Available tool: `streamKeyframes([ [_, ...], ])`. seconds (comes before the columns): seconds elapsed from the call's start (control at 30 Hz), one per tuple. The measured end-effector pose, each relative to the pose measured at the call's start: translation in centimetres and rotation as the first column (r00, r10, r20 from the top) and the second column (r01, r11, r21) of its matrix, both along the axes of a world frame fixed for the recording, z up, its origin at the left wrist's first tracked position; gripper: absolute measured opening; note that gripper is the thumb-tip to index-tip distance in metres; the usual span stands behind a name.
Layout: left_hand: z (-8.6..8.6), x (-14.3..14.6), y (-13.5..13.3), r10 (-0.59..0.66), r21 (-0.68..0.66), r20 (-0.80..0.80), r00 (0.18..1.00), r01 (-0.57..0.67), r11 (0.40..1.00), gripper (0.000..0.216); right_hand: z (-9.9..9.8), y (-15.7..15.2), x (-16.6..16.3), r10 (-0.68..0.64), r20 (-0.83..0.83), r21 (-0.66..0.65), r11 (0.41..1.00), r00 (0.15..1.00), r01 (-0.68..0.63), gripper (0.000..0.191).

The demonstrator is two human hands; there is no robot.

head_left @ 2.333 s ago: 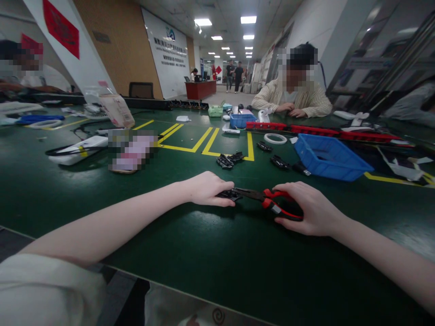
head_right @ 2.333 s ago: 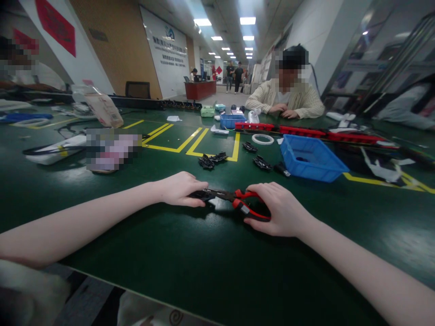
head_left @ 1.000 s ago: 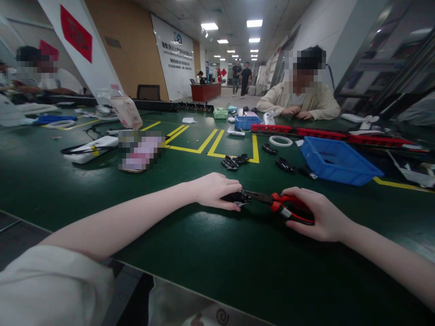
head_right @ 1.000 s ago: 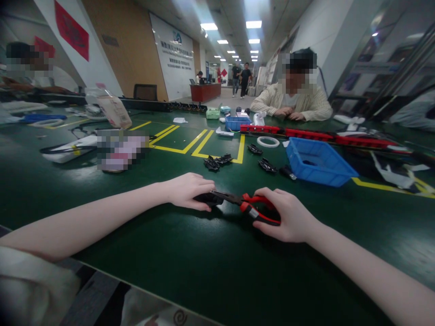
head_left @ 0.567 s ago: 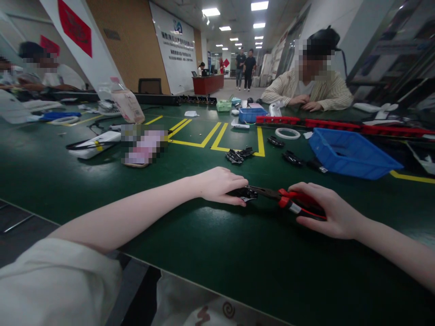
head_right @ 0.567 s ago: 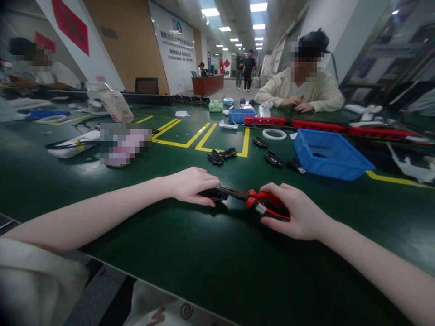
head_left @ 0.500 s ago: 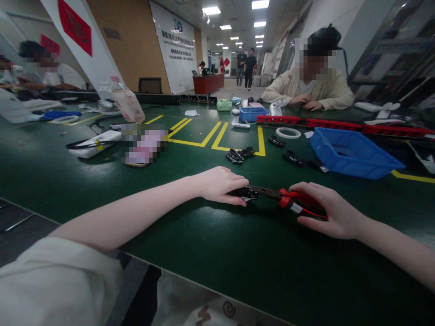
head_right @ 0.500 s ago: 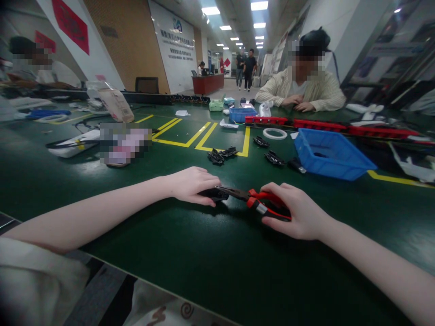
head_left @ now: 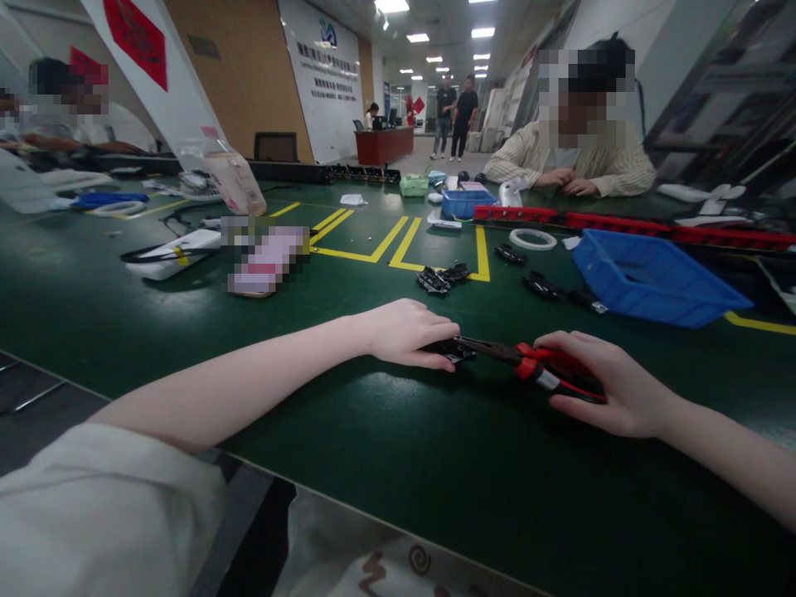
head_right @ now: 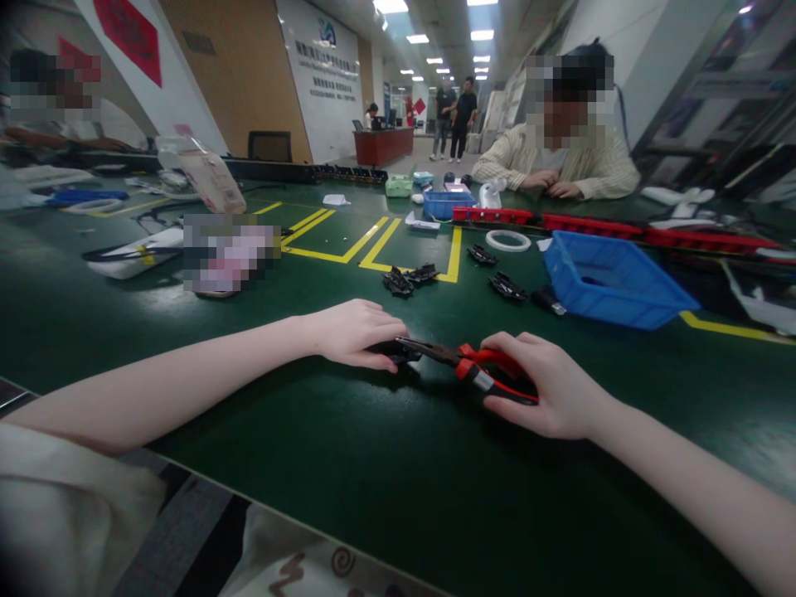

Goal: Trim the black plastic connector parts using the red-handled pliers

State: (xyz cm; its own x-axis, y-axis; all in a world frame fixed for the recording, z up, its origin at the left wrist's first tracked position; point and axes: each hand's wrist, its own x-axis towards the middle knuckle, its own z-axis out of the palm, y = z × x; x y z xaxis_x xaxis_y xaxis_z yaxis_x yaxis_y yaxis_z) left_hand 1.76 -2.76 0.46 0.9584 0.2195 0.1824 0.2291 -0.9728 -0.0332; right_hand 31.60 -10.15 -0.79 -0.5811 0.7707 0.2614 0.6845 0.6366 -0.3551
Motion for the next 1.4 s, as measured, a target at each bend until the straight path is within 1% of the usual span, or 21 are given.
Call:
streamKeyframes([
  [0.17, 0.0, -0.1, 0.0, 0.020, -0.021, -0.006, 1.000, -0.020, 1.000, 0.037, 0.1, 0.0, -0.1, -0.003, 0.032, -0.001, 1.000, 0.999, 0.003, 0.044],
  [0.27, 0.0, -0.1, -0.1, 0.046, -0.048, 0.002, 0.999, -0.046, 0.998, 0.035, 0.1, -0.1, -0.3, 0.011, 0.029, 0.004, 1.000, 1.000, -0.011, 0.042],
  [0.37, 0.0, -0.1, -0.1, 0.044, -0.054, 0.014, 0.999, -0.043, 0.998, 0.034, 0.1, 0.0, -0.2, 0.012, 0.027, 0.003, 1.000, 1.000, -0.012, 0.042],
  [0.5, -0.1, 0.0, -0.2, 0.022, -0.038, 0.034, 0.999, -0.020, 0.999, 0.036, 0.1, 0.0, -0.1, -0.012, 0.001, 0.000, 1.000, 1.000, 0.012, 0.043],
  [0.73, 0.1, 0.0, -0.5, 0.047, -0.054, 0.056, 0.997, -0.044, 0.998, 0.042, 0.2, 0.0, -0.1, -0.011, -0.012, -0.004, 1.000, 1.000, 0.011, 0.043],
  [0.8, 0.2, 0.1, -0.8, 0.061, -0.100, 0.075, 0.995, -0.053, 0.994, 0.045, 0.3, 0.0, -0.1, -0.013, -0.016, -0.010, 1.000, 1.000, 0.013, 0.043],
  [0.87, 0.3, 0.3, -1.3, 0.066, -0.190, 0.113, 0.991, -0.043, 0.981, 0.044, 0.3, -0.1, -0.1, -0.016, -0.022, -0.011, 1.000, 1.000, 0.016, 0.043],
  [0.97, 0.5, 0.8, -2.1, 0.075, -0.321, 0.218, 0.973, -0.001, 0.947, 0.031, 0.3, -0.1, -0.2, -0.013, -0.031, 0.004, 1.000, 0.999, 0.013, 0.043],
  [1.03, 0.5, 1.0, -2.4, 0.095, -0.375, 0.288, 0.953, 0.021, 0.927, 0.020, 0.2, -0.1, -0.2, -0.007, -0.036, 0.021, 1.000, 0.999, 0.008, 0.044],
  [1.1, 0.5, 1.0, -2.4, 0.108, -0.405, 0.329, 0.938, 0.037, 0.914, 0.016, 0.1, -0.1, -0.1, -0.006, -0.042, 0.038, 0.999, 0.999, 0.007, 0.044],
  [1.23, 0.4, 0.8, -2.0, 0.103, -0.427, 0.345, 0.933, 0.059, 0.902, 0.022, 0.1, 0.0, 0.0, -0.006, -0.050, 0.050, 0.999, 0.999, 0.009, 0.044],
  [1.4, 0.3, 0.5, -1.8, 0.075, -0.388, 0.364, 0.929, 0.077, 0.919, 0.023, 0.3, -0.1, 0.1, -0.001, -0.019, 0.039, 0.999, 1.000, 0.002, 0.044],
])
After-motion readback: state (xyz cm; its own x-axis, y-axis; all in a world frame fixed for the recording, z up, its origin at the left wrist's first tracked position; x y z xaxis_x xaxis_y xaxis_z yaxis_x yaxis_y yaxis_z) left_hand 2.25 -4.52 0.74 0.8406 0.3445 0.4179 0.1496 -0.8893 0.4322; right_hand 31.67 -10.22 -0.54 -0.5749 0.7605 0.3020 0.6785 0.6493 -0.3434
